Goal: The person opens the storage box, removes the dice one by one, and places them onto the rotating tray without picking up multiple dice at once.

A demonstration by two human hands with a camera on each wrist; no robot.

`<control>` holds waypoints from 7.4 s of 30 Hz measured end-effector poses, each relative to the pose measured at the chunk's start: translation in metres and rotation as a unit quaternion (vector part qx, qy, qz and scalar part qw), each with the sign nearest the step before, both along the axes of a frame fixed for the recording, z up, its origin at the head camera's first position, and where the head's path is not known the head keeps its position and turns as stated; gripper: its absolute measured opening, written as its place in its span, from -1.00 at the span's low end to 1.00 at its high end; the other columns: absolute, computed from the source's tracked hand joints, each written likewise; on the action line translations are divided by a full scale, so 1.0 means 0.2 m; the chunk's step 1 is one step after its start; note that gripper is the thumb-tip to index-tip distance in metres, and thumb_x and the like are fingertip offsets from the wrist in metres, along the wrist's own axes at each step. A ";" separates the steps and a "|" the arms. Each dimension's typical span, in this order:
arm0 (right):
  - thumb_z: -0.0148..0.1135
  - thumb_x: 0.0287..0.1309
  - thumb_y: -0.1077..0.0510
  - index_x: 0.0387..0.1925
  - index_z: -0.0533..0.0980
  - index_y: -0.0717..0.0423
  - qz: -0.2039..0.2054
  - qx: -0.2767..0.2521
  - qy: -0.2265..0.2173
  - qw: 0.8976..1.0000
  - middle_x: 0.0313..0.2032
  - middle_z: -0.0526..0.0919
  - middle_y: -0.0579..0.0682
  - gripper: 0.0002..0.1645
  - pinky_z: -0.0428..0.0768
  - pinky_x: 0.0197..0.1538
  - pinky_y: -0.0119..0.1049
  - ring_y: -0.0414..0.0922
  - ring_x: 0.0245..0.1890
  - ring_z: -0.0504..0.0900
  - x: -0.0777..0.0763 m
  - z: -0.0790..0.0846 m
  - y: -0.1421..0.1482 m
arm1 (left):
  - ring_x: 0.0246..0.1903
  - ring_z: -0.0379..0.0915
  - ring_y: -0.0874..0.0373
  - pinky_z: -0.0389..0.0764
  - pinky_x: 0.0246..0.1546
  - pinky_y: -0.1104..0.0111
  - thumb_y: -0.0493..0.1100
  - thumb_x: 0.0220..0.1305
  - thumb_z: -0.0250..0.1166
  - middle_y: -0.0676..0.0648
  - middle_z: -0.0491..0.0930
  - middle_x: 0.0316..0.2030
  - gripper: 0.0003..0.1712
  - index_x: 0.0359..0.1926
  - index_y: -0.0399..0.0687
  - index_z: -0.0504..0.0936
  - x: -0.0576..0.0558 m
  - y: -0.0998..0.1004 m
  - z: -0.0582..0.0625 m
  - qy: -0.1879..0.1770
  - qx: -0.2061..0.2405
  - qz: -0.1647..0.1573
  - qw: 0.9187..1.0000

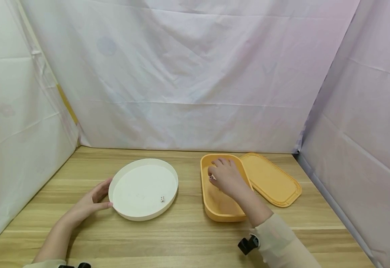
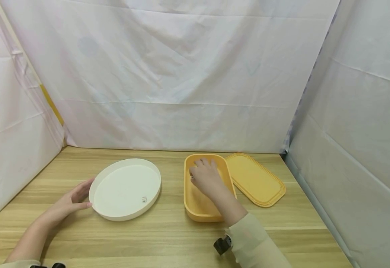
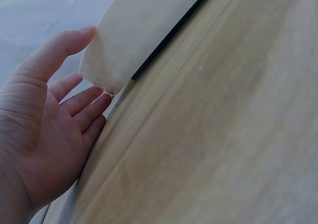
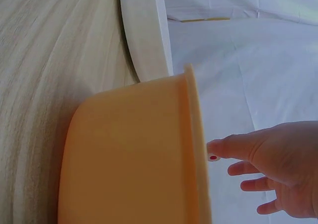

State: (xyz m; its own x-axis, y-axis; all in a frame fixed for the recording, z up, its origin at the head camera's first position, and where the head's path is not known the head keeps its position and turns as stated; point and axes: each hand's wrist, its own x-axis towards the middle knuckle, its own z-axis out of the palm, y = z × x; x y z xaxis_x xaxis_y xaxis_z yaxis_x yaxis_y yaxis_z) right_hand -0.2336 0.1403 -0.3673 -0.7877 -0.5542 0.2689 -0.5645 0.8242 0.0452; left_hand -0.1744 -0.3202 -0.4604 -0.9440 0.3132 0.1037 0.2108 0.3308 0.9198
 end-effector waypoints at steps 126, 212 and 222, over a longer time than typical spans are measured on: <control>0.34 0.12 -0.13 -0.13 0.61 -0.15 0.041 0.040 -0.044 0.997 0.16 0.45 -0.02 -0.69 0.20 0.24 0.04 0.01 0.23 0.29 0.08 -0.02 -0.62 | 0.24 0.10 0.38 0.20 0.04 0.68 -0.32 0.22 0.29 -0.43 -0.02 0.39 -0.04 0.47 -0.31 -0.11 0.00 0.00 -0.01 0.010 0.017 -0.010 1.000; 0.47 0.00 0.03 -0.24 0.60 -0.03 0.006 -0.048 -0.012 0.999 0.09 0.49 0.11 -0.72 0.23 0.15 0.16 0.12 0.16 0.34 0.06 0.00 0.00 | 0.17 0.08 0.58 0.19 0.05 0.68 -0.32 0.23 0.29 -0.41 -0.04 0.40 -0.04 0.47 -0.30 -0.12 0.00 -0.01 -0.01 0.003 0.015 -0.008 1.000; 0.48 -0.02 0.04 -0.27 0.61 -0.01 -0.009 -0.053 -0.018 0.998 0.09 0.50 0.12 -0.73 0.22 0.16 0.19 0.13 0.16 0.34 0.05 -0.05 0.06 | 0.16 0.10 0.58 0.19 0.05 0.68 -0.32 0.22 0.29 -0.43 -0.02 0.39 -0.05 0.47 -0.31 -0.10 0.00 0.00 -0.01 0.007 0.015 -0.006 1.000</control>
State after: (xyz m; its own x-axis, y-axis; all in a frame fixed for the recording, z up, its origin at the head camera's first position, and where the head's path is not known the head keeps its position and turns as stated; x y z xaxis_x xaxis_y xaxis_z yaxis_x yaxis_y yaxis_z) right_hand -0.2246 0.1517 -0.3766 -0.8072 -0.5107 0.2961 -0.5499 0.8329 -0.0623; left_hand -0.1749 -0.3211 -0.4628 -0.9385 0.3216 0.1255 0.2270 0.3012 0.9262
